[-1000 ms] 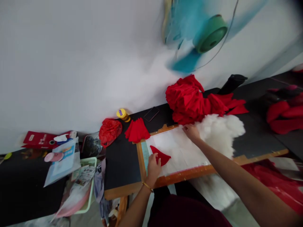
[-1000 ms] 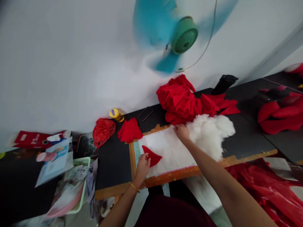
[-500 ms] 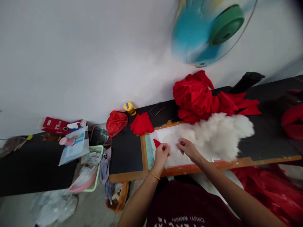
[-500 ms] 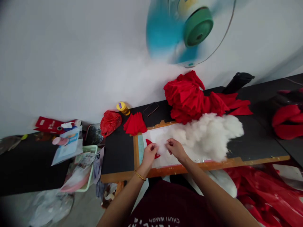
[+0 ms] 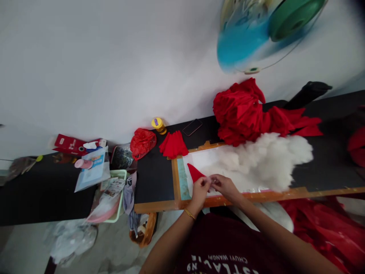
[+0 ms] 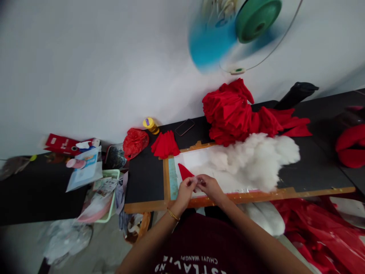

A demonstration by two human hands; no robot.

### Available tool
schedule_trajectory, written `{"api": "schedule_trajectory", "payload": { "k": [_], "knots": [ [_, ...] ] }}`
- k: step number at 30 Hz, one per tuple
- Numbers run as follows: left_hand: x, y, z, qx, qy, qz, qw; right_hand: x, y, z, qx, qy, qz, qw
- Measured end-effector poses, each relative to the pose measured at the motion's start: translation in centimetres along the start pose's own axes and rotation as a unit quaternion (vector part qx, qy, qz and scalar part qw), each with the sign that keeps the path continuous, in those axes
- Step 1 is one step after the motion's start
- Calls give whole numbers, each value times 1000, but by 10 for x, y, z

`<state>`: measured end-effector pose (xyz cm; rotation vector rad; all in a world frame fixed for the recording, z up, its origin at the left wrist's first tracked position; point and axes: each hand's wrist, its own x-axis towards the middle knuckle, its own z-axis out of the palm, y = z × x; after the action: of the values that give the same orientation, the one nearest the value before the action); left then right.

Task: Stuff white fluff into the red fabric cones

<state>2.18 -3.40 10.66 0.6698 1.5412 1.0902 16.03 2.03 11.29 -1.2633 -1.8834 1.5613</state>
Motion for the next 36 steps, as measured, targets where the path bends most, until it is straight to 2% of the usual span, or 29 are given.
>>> {"api": "schedule_trajectory", "payload": {
  "k": [2,4,8,12,16,23,27,29,32,34,36],
  "knots": [
    [-6,-14,-5,53,-7,11,999,-6,23,4,19,16,56,998],
    [-9,-29,-14,143,10,34,989,-8,50,5,13,54,98,994],
    [-8,-54,-35,277,48,50,958,-6,90,3,-36,118,126,984],
    [-1,-62,-46,355,23,61,933,-2,102,6,-80,78,124,986],
    [10,-60,-45,409,-9,79,909,1,98,14,-180,37,155,971],
    [33,-55,-43,437,-31,94,894,0,91,10,-177,81,158,968],
    [35,-49,-44,405,-26,109,907,-7,75,11,-126,96,164,974],
    [34,-43,-42,379,-13,116,918,-8,62,17,-50,106,165,979],
    [30,-33,-33,331,9,122,936,-1,39,30,45,162,146,975],
    [27,-25,-26,296,31,119,947,6,27,37,0,190,112,975],
    [25,-16,-22,264,56,115,956,12,18,39,-87,169,60,980]
  ]
}}
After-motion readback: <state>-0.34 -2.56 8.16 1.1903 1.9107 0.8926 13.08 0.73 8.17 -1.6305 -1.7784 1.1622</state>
